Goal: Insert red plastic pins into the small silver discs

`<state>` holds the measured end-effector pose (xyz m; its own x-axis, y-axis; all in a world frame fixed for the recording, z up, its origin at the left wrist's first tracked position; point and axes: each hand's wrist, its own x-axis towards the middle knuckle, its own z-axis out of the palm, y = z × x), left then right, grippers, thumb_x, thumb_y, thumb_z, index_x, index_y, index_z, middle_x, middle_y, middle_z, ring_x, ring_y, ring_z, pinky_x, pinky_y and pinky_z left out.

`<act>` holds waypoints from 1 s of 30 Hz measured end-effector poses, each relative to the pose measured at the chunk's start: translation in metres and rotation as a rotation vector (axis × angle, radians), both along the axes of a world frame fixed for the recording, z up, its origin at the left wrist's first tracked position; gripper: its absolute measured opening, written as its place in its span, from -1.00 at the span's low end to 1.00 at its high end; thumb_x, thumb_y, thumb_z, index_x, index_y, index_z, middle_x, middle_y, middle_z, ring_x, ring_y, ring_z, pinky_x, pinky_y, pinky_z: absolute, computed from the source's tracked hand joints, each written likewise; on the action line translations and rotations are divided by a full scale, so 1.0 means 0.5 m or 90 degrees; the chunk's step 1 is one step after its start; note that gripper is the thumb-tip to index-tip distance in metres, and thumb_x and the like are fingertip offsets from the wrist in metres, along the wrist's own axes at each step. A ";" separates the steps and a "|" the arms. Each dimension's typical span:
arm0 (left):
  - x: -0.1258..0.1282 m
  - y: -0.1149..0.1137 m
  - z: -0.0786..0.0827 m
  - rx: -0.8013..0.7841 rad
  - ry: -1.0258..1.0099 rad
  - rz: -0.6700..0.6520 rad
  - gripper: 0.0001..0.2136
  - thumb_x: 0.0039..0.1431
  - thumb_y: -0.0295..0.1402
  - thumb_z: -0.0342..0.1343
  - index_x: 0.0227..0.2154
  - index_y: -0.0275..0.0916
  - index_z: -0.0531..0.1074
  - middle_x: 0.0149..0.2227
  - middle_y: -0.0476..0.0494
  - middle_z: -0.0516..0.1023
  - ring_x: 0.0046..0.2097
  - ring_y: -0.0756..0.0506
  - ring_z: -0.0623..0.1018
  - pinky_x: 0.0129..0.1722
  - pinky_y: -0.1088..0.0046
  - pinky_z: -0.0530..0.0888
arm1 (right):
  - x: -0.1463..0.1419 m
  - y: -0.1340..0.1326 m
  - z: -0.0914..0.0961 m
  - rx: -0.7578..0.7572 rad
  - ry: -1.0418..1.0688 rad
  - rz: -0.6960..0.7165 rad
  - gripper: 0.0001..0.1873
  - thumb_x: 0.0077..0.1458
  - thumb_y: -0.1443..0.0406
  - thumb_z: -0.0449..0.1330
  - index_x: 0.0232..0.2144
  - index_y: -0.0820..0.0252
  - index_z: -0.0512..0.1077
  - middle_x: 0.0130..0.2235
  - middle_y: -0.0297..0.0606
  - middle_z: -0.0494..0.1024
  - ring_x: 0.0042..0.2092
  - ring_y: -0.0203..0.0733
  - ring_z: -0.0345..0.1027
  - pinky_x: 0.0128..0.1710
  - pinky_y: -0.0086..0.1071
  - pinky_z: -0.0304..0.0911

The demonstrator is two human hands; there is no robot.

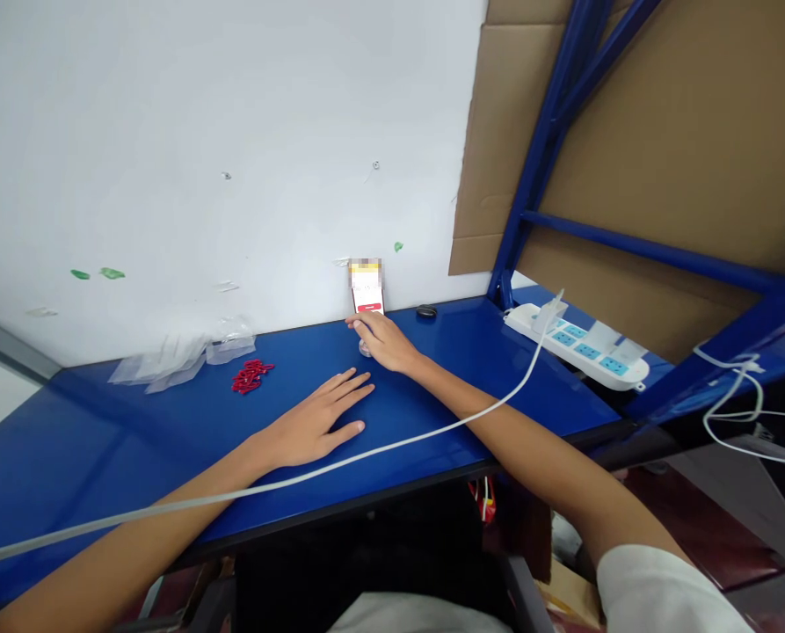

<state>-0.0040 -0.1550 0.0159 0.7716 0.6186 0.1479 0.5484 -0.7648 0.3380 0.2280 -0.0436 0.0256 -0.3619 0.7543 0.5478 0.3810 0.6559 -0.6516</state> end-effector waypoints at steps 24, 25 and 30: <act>-0.232 0.173 0.088 0.139 -0.149 0.488 -0.57 0.46 -0.05 -0.08 -0.13 -0.24 0.59 -0.03 -0.30 0.69 -0.01 -0.31 0.60 0.11 0.13 0.45 | 0.114 0.039 0.031 -0.065 -0.292 0.067 -0.43 0.24 0.07 0.43 0.21 0.14 0.55 0.09 -0.01 0.69 0.06 0.15 0.61 0.12 0.02 0.47; -0.238 0.176 0.087 0.124 -0.155 0.500 -0.57 0.45 -0.05 -0.09 -0.16 -0.24 0.59 -0.06 -0.28 0.69 -0.05 -0.29 0.61 0.08 0.16 0.46 | 0.114 0.038 0.031 -0.065 -0.293 0.070 -0.43 0.22 0.05 0.44 0.20 0.13 0.56 0.07 -0.03 0.69 0.07 0.16 0.60 0.13 0.02 0.46; -0.217 0.174 0.071 0.109 -0.174 0.469 -0.59 0.44 -0.03 -0.05 -0.17 -0.21 0.59 -0.07 -0.23 0.71 -0.05 -0.27 0.62 0.05 0.22 0.45 | 0.107 0.035 0.024 -0.055 -0.292 0.069 -0.37 0.16 0.03 0.47 0.20 0.11 0.57 0.14 -0.04 0.66 0.13 0.16 0.55 0.19 0.01 0.41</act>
